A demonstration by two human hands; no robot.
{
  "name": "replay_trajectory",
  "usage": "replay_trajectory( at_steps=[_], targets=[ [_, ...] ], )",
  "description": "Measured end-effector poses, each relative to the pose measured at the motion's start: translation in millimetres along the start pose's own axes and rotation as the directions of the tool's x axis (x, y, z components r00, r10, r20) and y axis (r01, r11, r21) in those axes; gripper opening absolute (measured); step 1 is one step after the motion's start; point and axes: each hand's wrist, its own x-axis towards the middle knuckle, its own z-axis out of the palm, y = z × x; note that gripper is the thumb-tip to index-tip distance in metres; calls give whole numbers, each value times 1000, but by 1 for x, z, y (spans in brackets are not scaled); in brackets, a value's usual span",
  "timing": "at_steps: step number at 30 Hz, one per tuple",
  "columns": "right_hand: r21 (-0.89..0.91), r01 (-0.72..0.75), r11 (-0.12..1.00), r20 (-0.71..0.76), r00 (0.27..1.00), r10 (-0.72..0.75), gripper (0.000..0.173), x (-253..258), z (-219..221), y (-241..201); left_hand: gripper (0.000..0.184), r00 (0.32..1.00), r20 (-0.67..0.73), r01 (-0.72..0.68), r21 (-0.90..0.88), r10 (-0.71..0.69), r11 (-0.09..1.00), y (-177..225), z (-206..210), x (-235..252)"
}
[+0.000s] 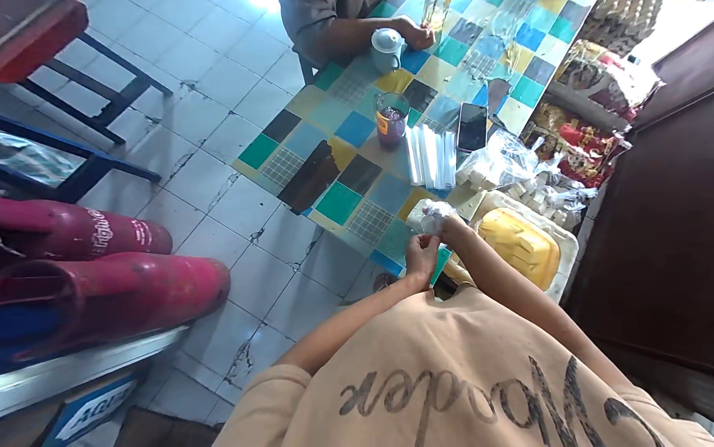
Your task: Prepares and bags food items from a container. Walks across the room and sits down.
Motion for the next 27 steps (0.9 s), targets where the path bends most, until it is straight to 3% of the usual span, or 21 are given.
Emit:
replay_trajectory(
  at_steps=[5, 10, 14, 17, 19, 20, 22, 24, 27],
  targets=[
    [-166, -51, 985, -36, 998, 46, 30, -3, -2, -10, 33, 989, 102, 116, -132, -103, 984, 8, 5, -7],
    [-307, -33, 951, -68, 998, 13, 29, -11, -11, -11, 22, 990, 122, 83, -105, -70, 991, 8, 6, -7],
    [-395, -115, 911, -77, 993, 92, 26, -18, -12, -18, 22, 994, 104, 47, -77, -39, 996, 13, 7, -9],
    [-703, -55, 709, 52, 990, 128, 30, -17, -19, -30, 25, 996, 85, -28, -48, 32, 998, 12, 5, -10],
    [-860, 125, 495, 213, 969, 125, 29, -18, -31, -46, 26, 994, 86, -72, -21, 73, 997, 13, 1, -8],
    [-863, 197, 465, 276, 955, 108, 29, -27, -38, -62, 26, 991, 95, -88, -17, 89, 996, 15, -1, -8],
    [-764, 228, 603, 338, 938, 73, 32, -57, -65, -104, 25, 989, 88, -118, -10, 118, 993, 16, -1, -7],
    [-621, 156, 768, 315, 947, 63, 32, -76, -110, -131, 22, 990, 64, -125, 34, 123, 992, 17, -1, -4],
    [-674, -16, 738, 157, 974, 165, 30, -43, -186, -104, 23, 995, 26, -100, 118, 97, 988, 24, -2, 0]
  ],
)
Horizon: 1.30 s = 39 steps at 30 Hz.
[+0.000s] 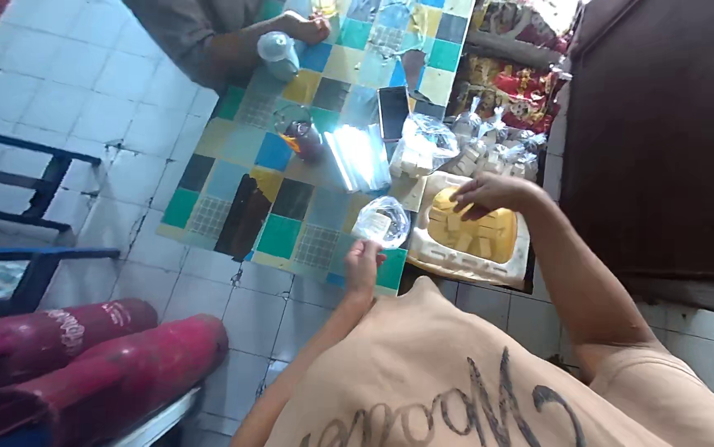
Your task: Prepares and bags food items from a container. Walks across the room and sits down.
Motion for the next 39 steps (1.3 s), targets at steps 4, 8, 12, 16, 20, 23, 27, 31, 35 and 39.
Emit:
replay_trajectory(
  at_steps=[4, 8, 12, 16, 20, 23, 27, 31, 35, 39],
  targets=[
    [-172, -222, 960, -132, 971, 200, 37, 107, 10, 124, 22, 996, -69, 61, 89, -55, 994, 6, 3, -6],
    [-69, -311, 948, -350, 897, 269, 45, 156, 41, 179, 32, 990, -129, 83, 182, -60, 980, 4, 3, -16],
    [158, -269, 950, -427, 849, 311, 51, 162, 53, 171, 37, 990, -140, 14, 240, 20, 971, 8, -2, -24],
    [263, -258, 930, -405, 845, 349, 61, 169, 50, 169, 40, 983, -93, -126, 291, 159, 949, 2, -1, -28],
    [366, -212, 906, -386, 852, 355, 57, 163, 50, 170, 40, 972, -107, -168, 310, 210, 936, 2, 0, -31],
    [307, -249, 918, -359, 863, 355, 57, 155, 46, 164, 46, 958, -160, -169, 356, 238, 919, 3, -3, -32],
    [277, -144, 950, -201, 958, 204, 46, 161, 59, 162, 47, 943, -221, -157, 368, 250, 916, 2, -6, -34],
    [283, -130, 950, -138, 975, 175, 45, 177, 80, 153, 48, 940, -223, -164, 362, 256, 918, 0, -7, -37],
    [251, -136, 958, -167, 969, 182, 55, 180, 92, 135, 48, 932, -227, -196, 343, 284, 919, -2, -7, -39],
    [363, -285, 887, -130, 927, 351, 55, 172, 94, 109, 47, 918, -173, -285, 338, 357, 897, -1, -6, -42]
  ],
)
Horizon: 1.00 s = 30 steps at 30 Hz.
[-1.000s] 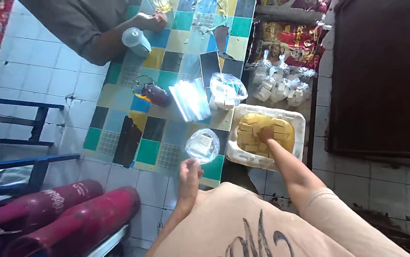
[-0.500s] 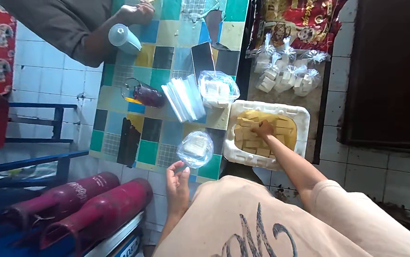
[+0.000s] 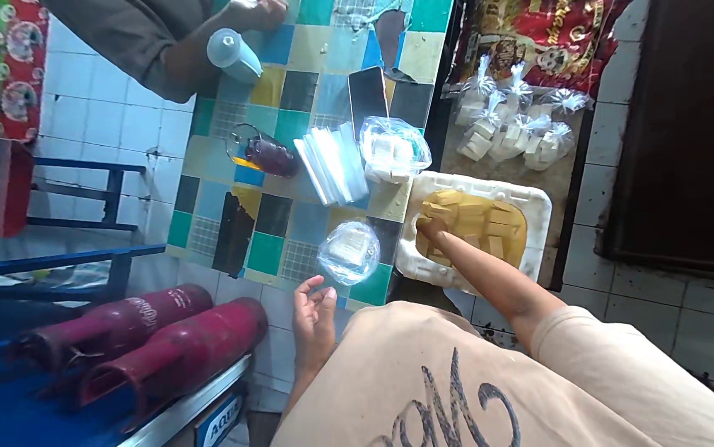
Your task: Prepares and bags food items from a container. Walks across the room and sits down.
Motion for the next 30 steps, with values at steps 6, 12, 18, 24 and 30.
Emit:
replay_trajectory(
  at_steps=[6, 12, 18, 24, 30],
  targets=[
    [32, -112, 993, -38, 993, 113, 61, -4, 16, -9, 46, 999, 19, -49, -11, 49, 999, 0, -1, 0],
    [59, -99, 993, -73, 992, 103, 52, -7, 28, -11, 43, 996, 21, -88, -21, 88, 996, -6, -7, 4],
    [-51, -30, 998, -21, 999, 29, 46, -8, 28, -12, 41, 976, 49, -214, 106, 210, 971, -14, -12, 10],
    [-175, -46, 983, -33, 999, 40, 46, -15, 16, -21, 21, 841, 107, -521, 426, 531, 740, -10, 1, 35],
    [-60, 159, 985, 89, 984, -154, 44, 23, -5, 9, 23, 893, 162, -449, 355, 419, 820, -1, -3, 54]
  ],
)
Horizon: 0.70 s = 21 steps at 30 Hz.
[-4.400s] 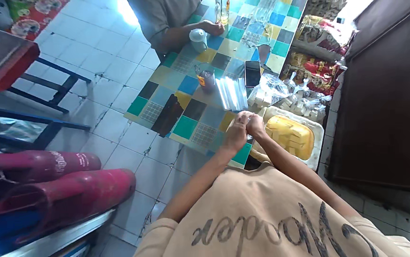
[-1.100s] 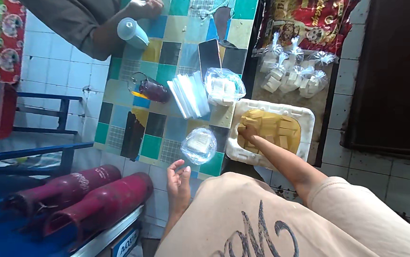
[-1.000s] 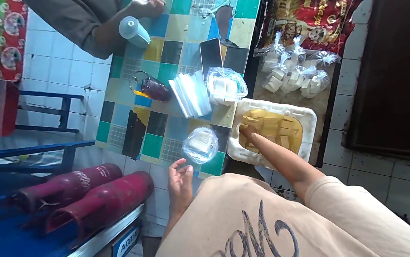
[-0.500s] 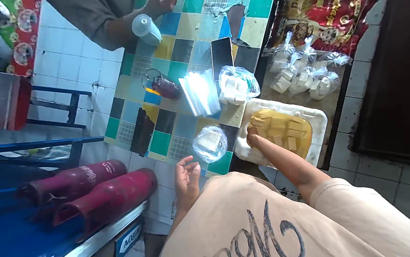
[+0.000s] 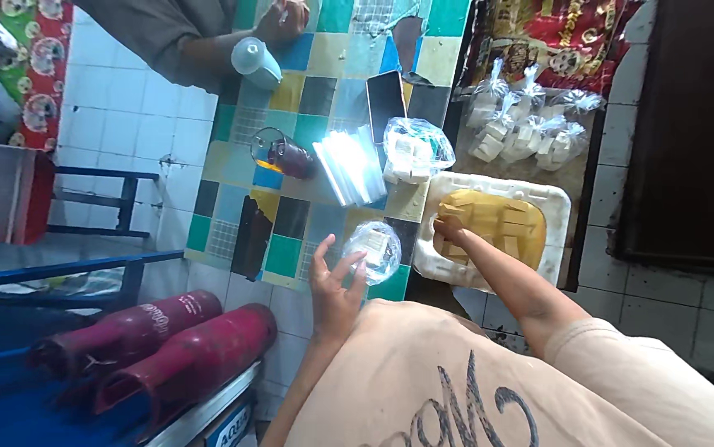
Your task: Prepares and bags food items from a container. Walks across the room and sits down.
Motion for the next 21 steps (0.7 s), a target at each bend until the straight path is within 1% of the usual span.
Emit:
replay_trajectory(
  at_steps=[3, 7, 9, 11, 13, 16, 18, 19, 21],
  targets=[
    [-81, 60, 995, 4, 998, -60, 44, -1, 0, -1, 24, 999, 32, 15, -6, -15, 1000, -6, -5, -3],
    [-91, 26, 995, -80, 996, -34, 41, -7, 11, -8, 25, 998, 63, 21, 10, -21, 1000, -10, -7, -8],
    [-110, 26, 994, -86, 996, -35, 41, -12, 12, -13, 24, 996, 85, -5, -21, 7, 1000, -7, -4, -7],
    [-130, 67, 989, -62, 995, -76, 44, -9, 13, -10, 23, 994, 107, -18, -57, 23, 998, -2, 0, -5],
    [-109, 113, 988, -64, 991, -121, 44, 0, 12, -1, 24, 991, 134, 1, -25, 2, 1000, 1, 3, -1],
    [19, 130, 991, -111, 986, -127, 50, 6, -1, 13, 30, 966, 227, 94, 148, -127, 984, 7, 1, 6],
    [104, 104, 989, -115, 989, -92, 56, -7, -17, 12, 32, 933, 286, 149, 246, -219, 958, 11, -3, 11],
    [165, 91, 982, -105, 992, -74, 57, -17, -25, 11, 32, 923, 301, 158, 274, -241, 949, 12, -5, 14],
    [351, 107, 930, -81, 993, -84, 55, -41, -41, 11, 29, 917, 317, 166, 251, -243, 954, 10, -4, 17]
  ],
)
